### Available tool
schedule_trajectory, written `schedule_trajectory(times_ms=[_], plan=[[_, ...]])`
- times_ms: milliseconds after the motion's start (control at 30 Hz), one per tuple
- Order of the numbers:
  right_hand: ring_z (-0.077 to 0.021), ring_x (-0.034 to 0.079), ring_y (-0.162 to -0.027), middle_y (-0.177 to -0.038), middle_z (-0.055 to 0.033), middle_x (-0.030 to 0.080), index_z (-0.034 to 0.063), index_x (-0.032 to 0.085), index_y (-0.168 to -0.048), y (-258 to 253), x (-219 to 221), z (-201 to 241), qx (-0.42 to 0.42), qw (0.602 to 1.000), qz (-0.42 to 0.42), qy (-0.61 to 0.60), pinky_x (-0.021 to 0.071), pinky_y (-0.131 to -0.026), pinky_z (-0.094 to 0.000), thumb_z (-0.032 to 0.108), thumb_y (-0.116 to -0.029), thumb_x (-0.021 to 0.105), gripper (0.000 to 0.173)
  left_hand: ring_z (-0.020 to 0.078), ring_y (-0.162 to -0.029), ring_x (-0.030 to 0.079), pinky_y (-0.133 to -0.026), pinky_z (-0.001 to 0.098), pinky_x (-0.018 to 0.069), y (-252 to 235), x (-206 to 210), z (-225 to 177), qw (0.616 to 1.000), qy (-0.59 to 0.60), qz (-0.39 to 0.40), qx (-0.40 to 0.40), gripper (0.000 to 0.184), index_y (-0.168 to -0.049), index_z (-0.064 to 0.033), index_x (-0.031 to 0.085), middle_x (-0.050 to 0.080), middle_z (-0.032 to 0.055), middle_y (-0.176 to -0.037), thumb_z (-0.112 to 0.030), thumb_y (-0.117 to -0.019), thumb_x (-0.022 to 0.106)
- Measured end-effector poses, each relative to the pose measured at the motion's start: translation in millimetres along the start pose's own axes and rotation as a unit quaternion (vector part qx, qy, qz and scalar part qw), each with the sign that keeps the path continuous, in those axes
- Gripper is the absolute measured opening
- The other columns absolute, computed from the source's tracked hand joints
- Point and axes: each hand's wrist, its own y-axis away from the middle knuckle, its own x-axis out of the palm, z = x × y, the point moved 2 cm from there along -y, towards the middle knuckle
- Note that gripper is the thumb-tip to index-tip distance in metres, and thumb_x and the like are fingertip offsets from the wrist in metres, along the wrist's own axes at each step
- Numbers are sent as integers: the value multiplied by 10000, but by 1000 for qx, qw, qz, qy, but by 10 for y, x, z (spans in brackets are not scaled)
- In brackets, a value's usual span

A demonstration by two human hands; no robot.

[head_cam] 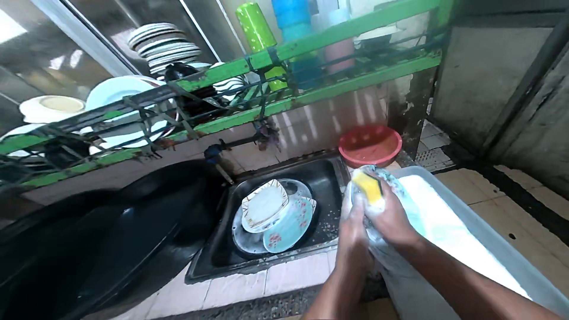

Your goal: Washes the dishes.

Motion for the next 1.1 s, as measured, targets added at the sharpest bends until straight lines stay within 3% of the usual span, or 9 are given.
schedule_trajectory(times_ms=[133, 200, 300, 433, 567, 633, 700, 867, 1100], plan=[[-426, 668, -997, -1217, -277, 642, 86, 424, -1508, -265, -231, -319, 137, 987, -45, -75, 550, -831, -635, 163, -914, 768, 690, 130, -1195, 624, -991, 341, 537, 139, -28, -82, 997, -9, 10, 80, 477, -1559, -209, 426, 606, 51, -1398, -281, -1088, 440], [-197, 642, -793, -1009, -120, 652, 85, 514, -1379, -419, -340, -501, 200, 942, -118, -241, 575, -687, -405, 186, -967, 686, 457, 83, -1377, 485, -1129, 331, 431, 132, -136, -182, 980, -89, 53, 171, 535, -1603, -233, 355, 450, -10, -1579, -331, -1079, 388], [-18, 580, -648, -778, 69, 587, 193, 571, -1053, -519, -505, -312, 159, 808, -183, -537, 524, -572, -222, 225, -1031, 515, 69, 41, -1175, 628, -1012, 300, 539, 42, -274, -290, 961, -136, -31, 238, 643, -1428, -130, 557, 662, -14, -1321, -532, -1092, 185], [-121, 690, -810, -879, -2, 687, 207, 604, -1067, -595, -875, -202, 58, 713, -108, -691, 605, -714, -338, 426, -1035, 435, 278, 312, -1218, 589, -917, 586, 516, -333, -440, -347, 995, 90, -46, 2, 636, -1466, -150, 497, 596, 122, -1368, -588, -1075, 255], [-139, 719, -820, -972, -39, 725, 158, 590, -1216, -380, -978, -567, 142, 868, 6, -476, 621, -681, -314, 362, -920, 607, 360, 272, -781, 680, -673, 472, 598, -381, -262, -337, 947, 310, -75, -36, 145, -1096, -52, 563, 660, 149, -904, -99, -977, 495], [-144, 662, -784, -953, -61, 681, 92, 599, -1255, -254, -871, -673, 230, 947, 2, -224, 578, -671, -346, 263, -974, 639, 332, 243, -741, 693, -623, 428, 597, -310, -129, -179, 964, 258, -27, -52, 260, -1129, -50, 582, 680, 148, -879, -2, -883, 509], [-354, 673, -968, -1103, -234, 683, 8, 587, -1342, -124, -690, -533, 224, 973, -10, -61, 548, -867, -585, 238, -937, 758, 496, 247, -822, 692, -691, 431, 591, -252, 12, 33, 989, 121, 45, -74, 434, -1211, -18, 596, 689, 168, -965, 79, -792, 541], [-274, 668, -1134, -1275, -131, 680, 103, 628, -1372, 21, -606, -9, -33, 997, 26, 68, 538, -987, -536, 310, -817, 824, 624, 142, -812, 651, -712, 329, 557, -164, 220, 174, 987, -75, 114, -82, 433, -1101, -1, 613, 671, 85, -903, 143, -693, 594], [-423, 648, -1056, -1184, -295, 645, -25, 504, -1411, -315, -1064, -409, 163, 981, -97, -35, 506, -922, -635, 156, -902, 780, 606, 92, -867, 629, -762, 277, 552, 75, 166, 94, 954, -131, 220, -154, 522, -1310, 32, 498, 633, 68, -1016, 151, -810, 592]])
